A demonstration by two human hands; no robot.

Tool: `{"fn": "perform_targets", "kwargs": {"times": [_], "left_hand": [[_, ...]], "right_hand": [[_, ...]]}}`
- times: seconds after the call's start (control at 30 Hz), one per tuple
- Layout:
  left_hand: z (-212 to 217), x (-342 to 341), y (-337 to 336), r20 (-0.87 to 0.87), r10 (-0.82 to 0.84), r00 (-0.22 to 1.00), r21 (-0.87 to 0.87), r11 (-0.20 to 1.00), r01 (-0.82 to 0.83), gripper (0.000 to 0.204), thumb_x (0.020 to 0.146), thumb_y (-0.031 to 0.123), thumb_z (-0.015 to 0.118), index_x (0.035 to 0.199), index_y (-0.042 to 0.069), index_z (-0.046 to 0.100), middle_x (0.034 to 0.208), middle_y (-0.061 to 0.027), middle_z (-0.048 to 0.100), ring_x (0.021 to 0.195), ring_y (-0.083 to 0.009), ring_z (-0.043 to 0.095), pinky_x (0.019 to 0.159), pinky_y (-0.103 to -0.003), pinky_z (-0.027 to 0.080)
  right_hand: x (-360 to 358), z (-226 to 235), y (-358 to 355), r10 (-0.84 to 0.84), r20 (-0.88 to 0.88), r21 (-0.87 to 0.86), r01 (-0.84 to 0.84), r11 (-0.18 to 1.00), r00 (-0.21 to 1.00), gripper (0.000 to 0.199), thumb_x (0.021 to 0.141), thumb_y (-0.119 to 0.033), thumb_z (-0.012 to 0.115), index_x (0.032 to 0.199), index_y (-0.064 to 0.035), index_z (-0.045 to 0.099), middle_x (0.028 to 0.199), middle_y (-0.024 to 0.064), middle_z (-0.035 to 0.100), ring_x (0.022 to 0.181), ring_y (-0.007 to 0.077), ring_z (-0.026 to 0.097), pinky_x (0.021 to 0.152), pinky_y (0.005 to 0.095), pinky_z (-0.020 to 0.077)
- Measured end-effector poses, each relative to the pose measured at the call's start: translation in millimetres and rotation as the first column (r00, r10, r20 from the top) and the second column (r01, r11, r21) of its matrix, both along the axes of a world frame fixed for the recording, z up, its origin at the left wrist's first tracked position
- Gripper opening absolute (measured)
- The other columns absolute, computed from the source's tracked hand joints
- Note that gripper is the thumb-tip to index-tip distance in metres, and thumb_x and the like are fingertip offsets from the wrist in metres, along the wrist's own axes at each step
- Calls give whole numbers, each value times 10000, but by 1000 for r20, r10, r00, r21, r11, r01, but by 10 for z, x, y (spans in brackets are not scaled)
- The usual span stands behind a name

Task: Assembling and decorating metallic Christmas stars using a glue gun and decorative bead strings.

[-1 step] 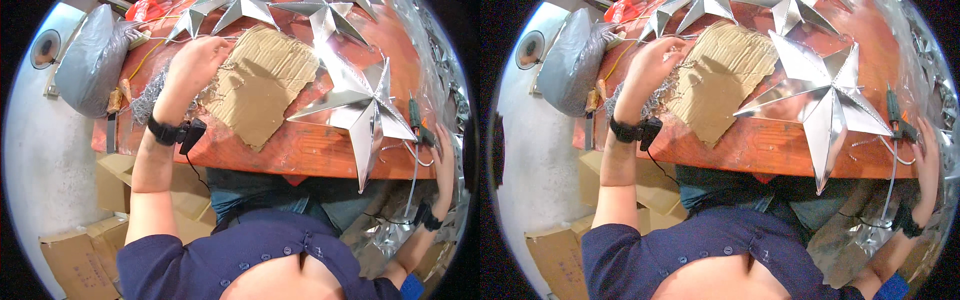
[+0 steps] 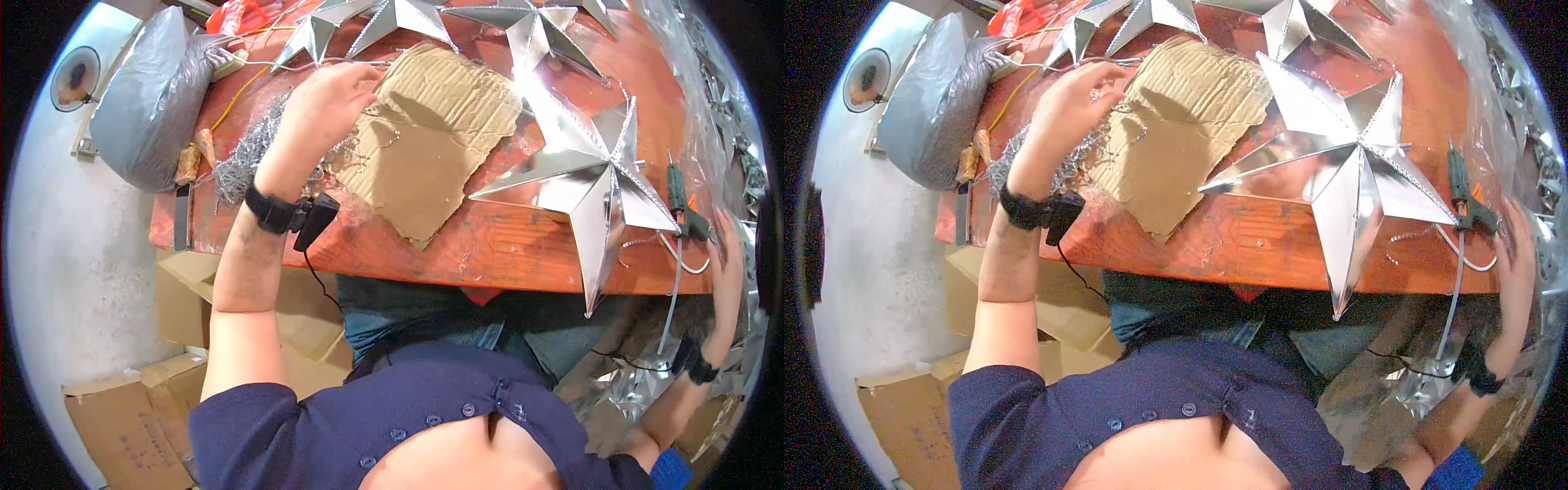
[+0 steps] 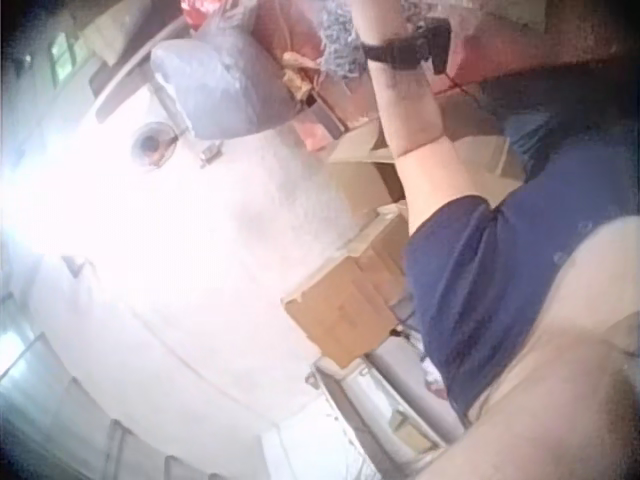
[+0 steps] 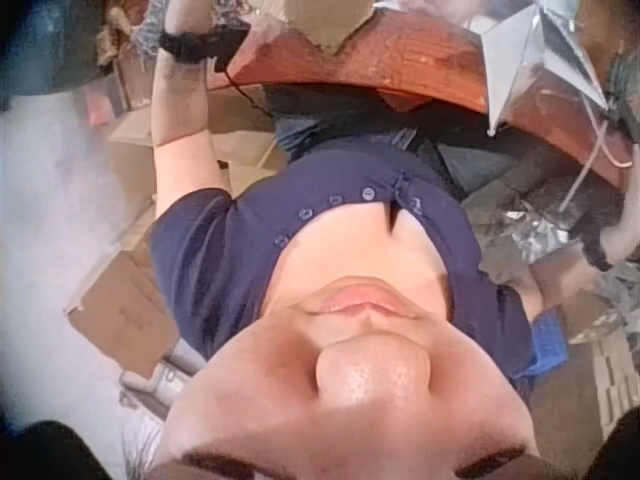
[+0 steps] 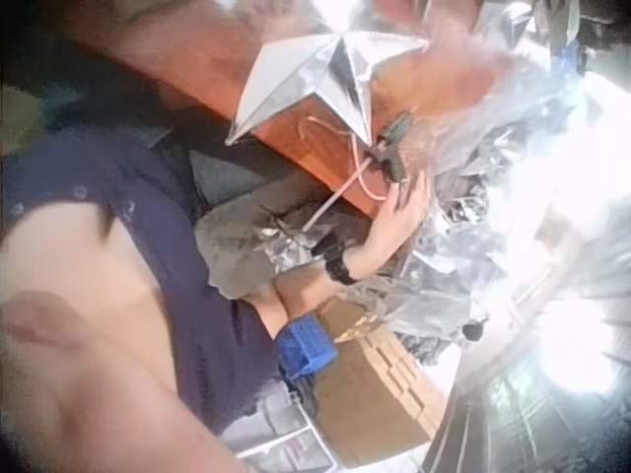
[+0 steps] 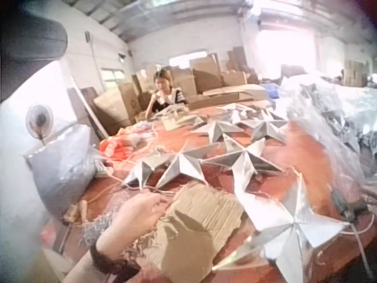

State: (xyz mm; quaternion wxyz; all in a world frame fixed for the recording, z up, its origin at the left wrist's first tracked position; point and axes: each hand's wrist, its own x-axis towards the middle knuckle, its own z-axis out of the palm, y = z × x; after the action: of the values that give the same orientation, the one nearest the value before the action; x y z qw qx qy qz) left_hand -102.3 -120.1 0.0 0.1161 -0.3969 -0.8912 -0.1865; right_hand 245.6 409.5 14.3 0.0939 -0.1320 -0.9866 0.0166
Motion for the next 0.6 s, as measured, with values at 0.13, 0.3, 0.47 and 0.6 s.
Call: {"fn": "perform_targets", "kwargs": {"times": [0.13, 0.3, 0.47, 0.6], "left_hand": [[-182, -88, 72, -32, -32, 999, -93, 995, 29, 219, 851, 125, 602, 1063, 68, 614, 951, -149, 661, 909, -312, 631, 774, -408, 487], [-45, -90, 63, 50, -57, 997, 26, 998, 56, 181, 884, 100, 583, 1049, 36, 546, 861, -161, 629, 815, -317, 623, 737, -383, 487], [632, -293, -136, 86, -203, 975, 748, 660, 72, 228, 921, 15, 566, 1133, 40, 485, 967, -64, 609, 824, -100, 596, 747, -234, 486], [1520, 233, 220, 78, -340, 937, 885, 457, 93, 288, 962, 194, 541, 1191, 32, 472, 1005, -107, 553, 790, -156, 557, 705, -257, 489]], "right_hand": [[183, -41, -91, -143, -225, -149, 111, 983, 964, 364, 966, -95, 506, 1327, -45, 509, 1353, 89, 523, 1257, 196, 482, 1066, 321, 348], [252, 247, -318, -200, -323, -105, 175, 979, 925, 350, 994, -192, 497, 1307, -41, 537, 1301, 86, 566, 1226, 183, 502, 1059, 324, 348], [72, 610, -585, -191, -498, -221, 90, 971, 846, 356, 998, -232, 495, 1257, 2, 568, 1258, 92, 593, 1182, 168, 530, 1046, 315, 367], [-480, 1166, -1477, 68, -519, -353, -286, 891, 852, 370, 989, -212, 497, 1292, -2, 525, 1246, 103, 588, 1188, 175, 532, 1059, 311, 368]]}}
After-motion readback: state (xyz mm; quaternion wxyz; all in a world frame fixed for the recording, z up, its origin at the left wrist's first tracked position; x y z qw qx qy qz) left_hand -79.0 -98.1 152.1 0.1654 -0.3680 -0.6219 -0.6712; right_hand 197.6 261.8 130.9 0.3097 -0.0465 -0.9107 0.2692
